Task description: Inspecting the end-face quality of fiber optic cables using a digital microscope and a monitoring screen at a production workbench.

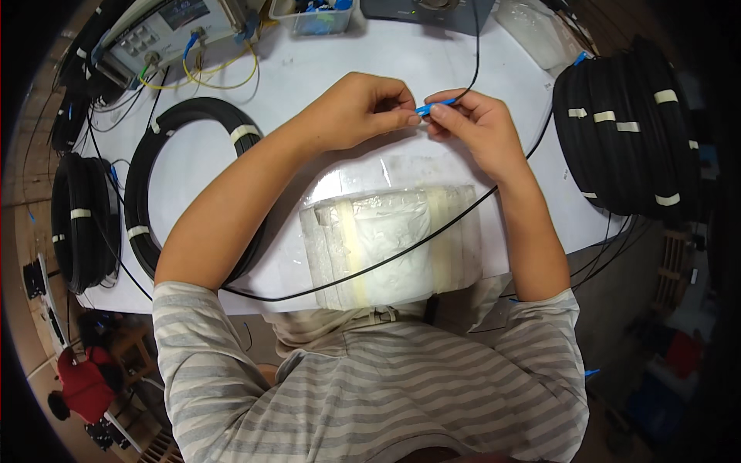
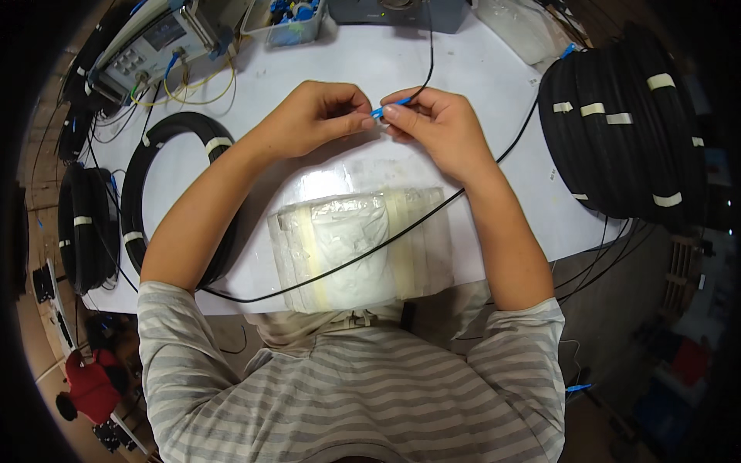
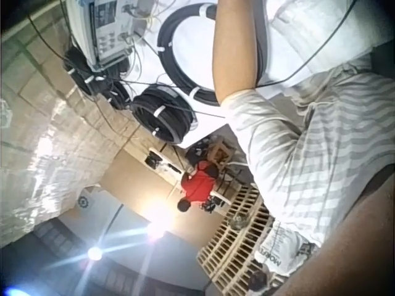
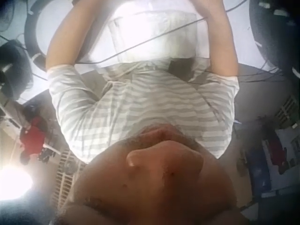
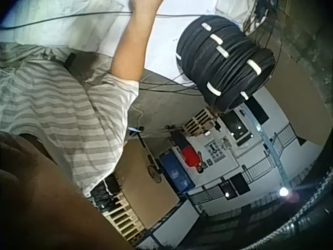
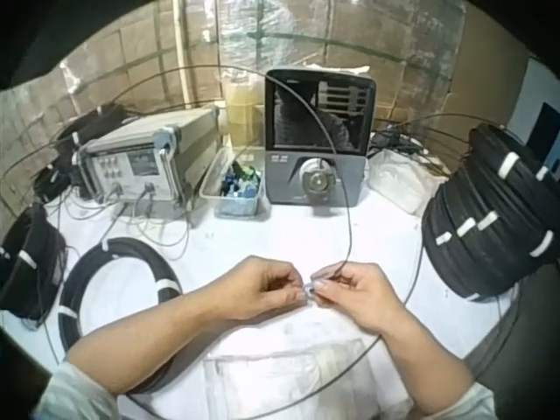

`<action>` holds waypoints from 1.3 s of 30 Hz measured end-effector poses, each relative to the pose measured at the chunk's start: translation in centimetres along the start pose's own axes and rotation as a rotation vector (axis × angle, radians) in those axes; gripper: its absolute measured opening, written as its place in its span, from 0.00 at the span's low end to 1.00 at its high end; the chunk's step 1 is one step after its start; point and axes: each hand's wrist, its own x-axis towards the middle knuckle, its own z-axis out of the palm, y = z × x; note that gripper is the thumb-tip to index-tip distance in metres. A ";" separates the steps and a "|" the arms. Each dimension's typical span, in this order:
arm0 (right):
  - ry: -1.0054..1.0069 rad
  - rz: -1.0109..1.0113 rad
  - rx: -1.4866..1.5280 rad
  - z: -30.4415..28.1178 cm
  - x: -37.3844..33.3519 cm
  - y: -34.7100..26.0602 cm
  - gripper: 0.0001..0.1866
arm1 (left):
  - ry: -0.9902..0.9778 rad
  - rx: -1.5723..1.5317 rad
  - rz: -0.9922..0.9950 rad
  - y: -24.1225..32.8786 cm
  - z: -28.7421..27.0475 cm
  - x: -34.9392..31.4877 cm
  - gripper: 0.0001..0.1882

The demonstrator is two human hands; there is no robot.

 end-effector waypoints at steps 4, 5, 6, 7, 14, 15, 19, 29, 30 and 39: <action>0.035 -0.054 -0.048 -0.1 -0.4 -0.8 0.14 | -0.003 -0.038 0.040 -0.1 -0.2 -0.2 0.09; 0.069 -0.067 -0.042 -0.1 -0.4 -1.0 0.15 | -0.010 0.000 0.042 -0.2 -0.4 -0.4 0.09; 0.144 -0.095 -0.052 -0.3 -0.2 -1.1 0.15 | -0.017 0.039 0.044 -0.3 -0.7 -0.6 0.09; 0.144 -0.097 -0.054 -1.0 -0.2 -1.2 0.15 | -0.017 0.040 0.046 -0.4 -0.8 -0.6 0.09; 0.237 -0.108 -0.074 -2.6 -0.2 -1.6 0.13 | 0.080 0.030 -0.006 -0.4 -1.4 0.2 0.11; 0.255 -0.123 -0.072 -2.6 -0.1 -1.1 0.13 | 0.067 0.043 0.008 -0.1 -1.3 0.2 0.11; 0.112 -0.050 -0.302 -1.8 0.6 0.1 0.11 | 0.245 0.294 0.329 2.7 -0.8 0.7 0.08; 0.119 -0.254 -0.616 -0.1 -0.2 0.5 0.12 | 0.583 0.774 0.689 15.2 2.4 15.6 0.19; 0.096 -0.229 -0.618 0.3 -0.3 0.3 0.12 | 0.580 0.714 0.577 14.4 2.1 17.1 0.20; 0.037 -0.144 -0.449 -1.1 -0.2 0.9 0.10 | 0.580 0.462 0.337 2.9 -1.2 6.2 0.11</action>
